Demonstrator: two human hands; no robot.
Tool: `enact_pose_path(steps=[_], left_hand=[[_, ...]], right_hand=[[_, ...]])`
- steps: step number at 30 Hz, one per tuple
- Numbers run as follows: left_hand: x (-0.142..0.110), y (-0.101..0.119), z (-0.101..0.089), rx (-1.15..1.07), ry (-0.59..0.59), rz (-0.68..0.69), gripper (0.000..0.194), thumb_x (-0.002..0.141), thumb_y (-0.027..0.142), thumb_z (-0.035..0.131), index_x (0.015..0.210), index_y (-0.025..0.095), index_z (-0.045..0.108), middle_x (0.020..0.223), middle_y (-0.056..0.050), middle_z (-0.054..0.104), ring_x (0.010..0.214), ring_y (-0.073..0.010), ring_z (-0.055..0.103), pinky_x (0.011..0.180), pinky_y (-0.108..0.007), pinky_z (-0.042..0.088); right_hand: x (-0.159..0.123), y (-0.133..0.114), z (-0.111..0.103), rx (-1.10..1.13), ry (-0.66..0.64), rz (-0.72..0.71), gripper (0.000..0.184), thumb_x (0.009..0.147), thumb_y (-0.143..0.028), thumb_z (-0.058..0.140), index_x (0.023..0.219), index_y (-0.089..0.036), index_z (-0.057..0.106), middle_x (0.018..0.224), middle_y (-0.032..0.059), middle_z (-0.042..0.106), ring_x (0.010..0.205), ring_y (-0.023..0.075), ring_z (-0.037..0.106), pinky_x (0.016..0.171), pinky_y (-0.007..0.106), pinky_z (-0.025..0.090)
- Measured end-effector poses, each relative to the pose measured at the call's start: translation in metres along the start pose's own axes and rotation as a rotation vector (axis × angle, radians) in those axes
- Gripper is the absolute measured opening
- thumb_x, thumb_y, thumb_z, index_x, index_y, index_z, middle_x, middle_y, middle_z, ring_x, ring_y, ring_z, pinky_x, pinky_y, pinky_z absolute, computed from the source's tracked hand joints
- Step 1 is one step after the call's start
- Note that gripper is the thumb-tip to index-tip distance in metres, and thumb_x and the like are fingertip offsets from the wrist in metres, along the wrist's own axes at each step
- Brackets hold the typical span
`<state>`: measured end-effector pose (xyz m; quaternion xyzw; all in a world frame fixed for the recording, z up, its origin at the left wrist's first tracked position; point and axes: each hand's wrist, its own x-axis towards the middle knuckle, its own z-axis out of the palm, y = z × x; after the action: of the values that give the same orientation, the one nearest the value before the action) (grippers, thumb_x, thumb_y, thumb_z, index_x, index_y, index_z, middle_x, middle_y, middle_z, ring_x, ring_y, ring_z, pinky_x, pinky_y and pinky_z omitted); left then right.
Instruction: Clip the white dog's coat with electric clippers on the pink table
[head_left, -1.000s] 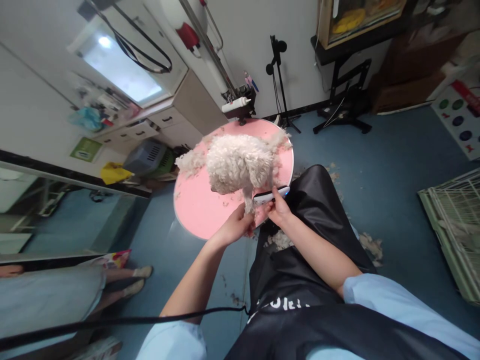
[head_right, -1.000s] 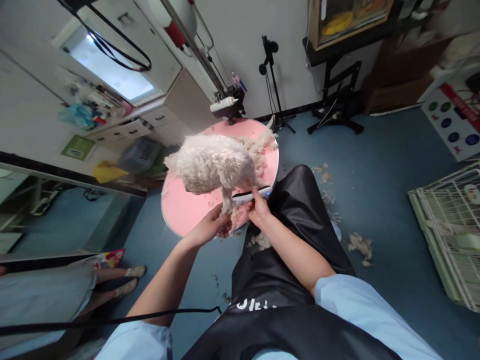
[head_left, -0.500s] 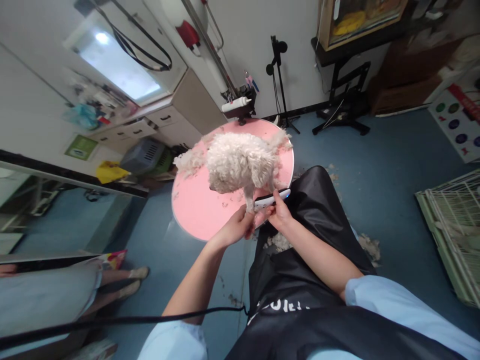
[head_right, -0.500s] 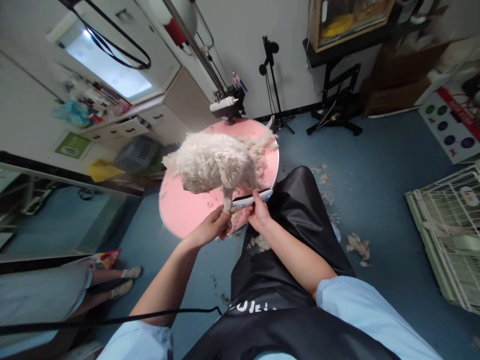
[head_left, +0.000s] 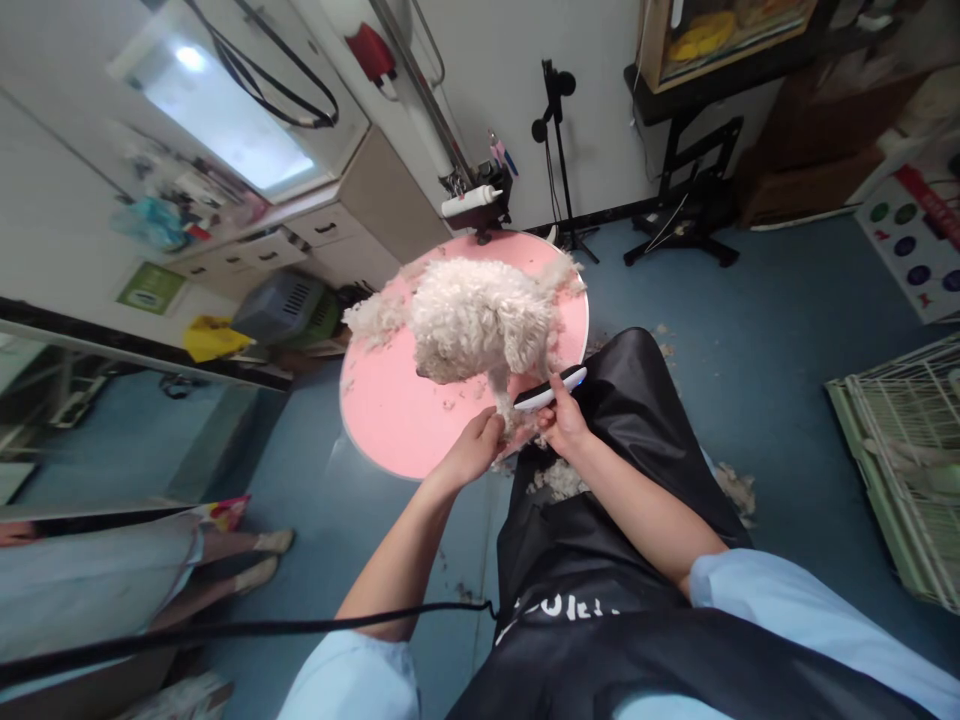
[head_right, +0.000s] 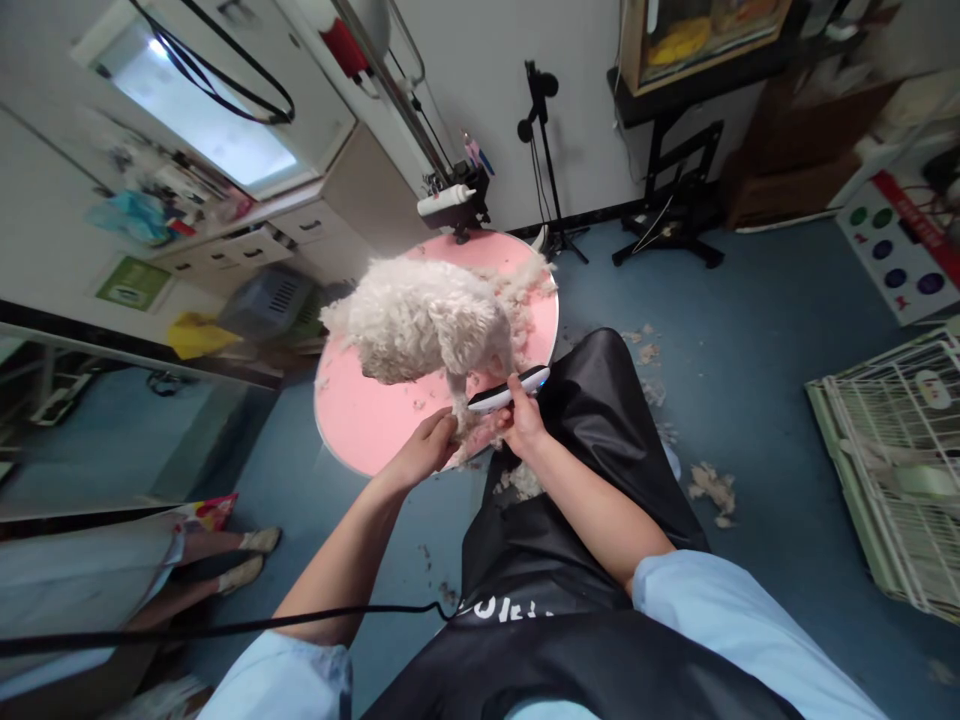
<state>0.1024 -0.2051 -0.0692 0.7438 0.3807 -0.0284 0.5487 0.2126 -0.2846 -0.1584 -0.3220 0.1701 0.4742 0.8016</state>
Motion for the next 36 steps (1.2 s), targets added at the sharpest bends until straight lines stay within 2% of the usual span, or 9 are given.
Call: enact_pose_path(steps=[2,7,13,17,21,26,31,36], left_hand=[[0.0,0.001,0.002,-0.016,0.019,-0.011,0.026,0.087,0.038,0.047,0.094,0.016,0.06,0.052,0.008,0.04,0.047,-0.0109,0.039,0.049,-0.022,0.034],[-0.002,-0.002,0.007,-0.06,0.055,0.025,0.031,0.088,0.043,0.045,0.091,0.016,0.06,0.053,0.007,0.04,0.048,-0.0112,0.038,0.048,-0.023,0.033],[0.004,-0.01,0.011,-0.034,0.09,0.113,0.035,0.088,0.049,0.045,0.087,0.017,0.059,0.058,0.004,0.047,0.054,-0.0128,0.044,0.052,-0.024,0.037],[0.01,-0.018,0.011,0.033,0.099,0.179,0.035,0.088,0.05,0.045,0.083,0.018,0.058,0.065,0.0,0.054,0.063,-0.0157,0.05,0.059,-0.028,0.042],[0.015,-0.027,0.012,0.086,0.156,0.2,0.031,0.088,0.049,0.046,0.08,0.02,0.055,0.068,0.0,0.055,0.067,-0.0177,0.052,0.065,-0.03,0.043],[0.02,-0.032,0.017,0.107,0.186,0.225,0.029,0.09,0.047,0.046,0.08,0.021,0.052,0.069,0.0,0.056,0.067,-0.0187,0.053,0.064,-0.032,0.042],[0.02,-0.033,0.019,0.113,0.189,0.226,0.027,0.093,0.043,0.044,0.075,0.023,0.046,0.063,0.002,0.051,0.062,-0.0178,0.051,0.062,-0.031,0.04],[0.021,-0.034,0.018,0.132,0.208,0.236,0.024,0.092,0.039,0.048,0.077,0.021,0.052,0.066,0.0,0.055,0.066,-0.0187,0.053,0.065,-0.032,0.043]], right_hand=[[-0.001,0.001,0.0,0.029,0.024,0.003,0.056,0.066,-0.061,0.081,0.063,-0.022,0.041,0.039,-0.0122,0.037,0.033,0.0026,0.03,0.031,0.015,0.027],[0.0,0.0,-0.006,0.045,-0.026,0.065,0.053,0.066,-0.061,0.081,0.064,-0.02,0.046,0.04,-0.011,0.042,0.032,0.0015,0.027,0.03,0.015,0.024],[0.003,-0.007,-0.002,0.15,0.048,-0.016,0.055,0.061,-0.055,0.086,0.067,-0.02,0.044,0.046,-0.0116,0.046,0.034,0.0004,0.032,0.031,0.013,0.027],[-0.002,-0.006,0.0,0.077,0.016,-0.02,0.06,0.059,-0.058,0.086,0.065,-0.021,0.04,0.043,-0.0133,0.041,0.033,-0.0002,0.029,0.031,0.012,0.025],[-0.006,-0.01,-0.004,-0.008,-0.002,-0.089,0.065,0.053,-0.056,0.089,0.068,-0.022,0.037,0.041,-0.0159,0.037,0.031,0.0003,0.029,0.03,0.013,0.022],[-0.006,-0.018,-0.005,-0.026,0.03,-0.228,0.065,0.054,-0.057,0.088,0.073,-0.023,0.036,0.046,-0.0172,0.038,0.03,-0.0005,0.029,0.031,0.012,0.023],[-0.007,-0.018,-0.005,-0.171,-0.063,-0.313,0.068,0.051,-0.064,0.086,0.071,-0.024,0.035,0.043,-0.0171,0.036,0.029,0.0012,0.031,0.03,0.014,0.025],[-0.001,-0.025,-0.012,-0.359,-0.179,-0.375,0.063,0.05,-0.067,0.085,0.064,-0.022,0.043,0.041,-0.0129,0.04,0.029,0.0025,0.033,0.028,0.016,0.025]])
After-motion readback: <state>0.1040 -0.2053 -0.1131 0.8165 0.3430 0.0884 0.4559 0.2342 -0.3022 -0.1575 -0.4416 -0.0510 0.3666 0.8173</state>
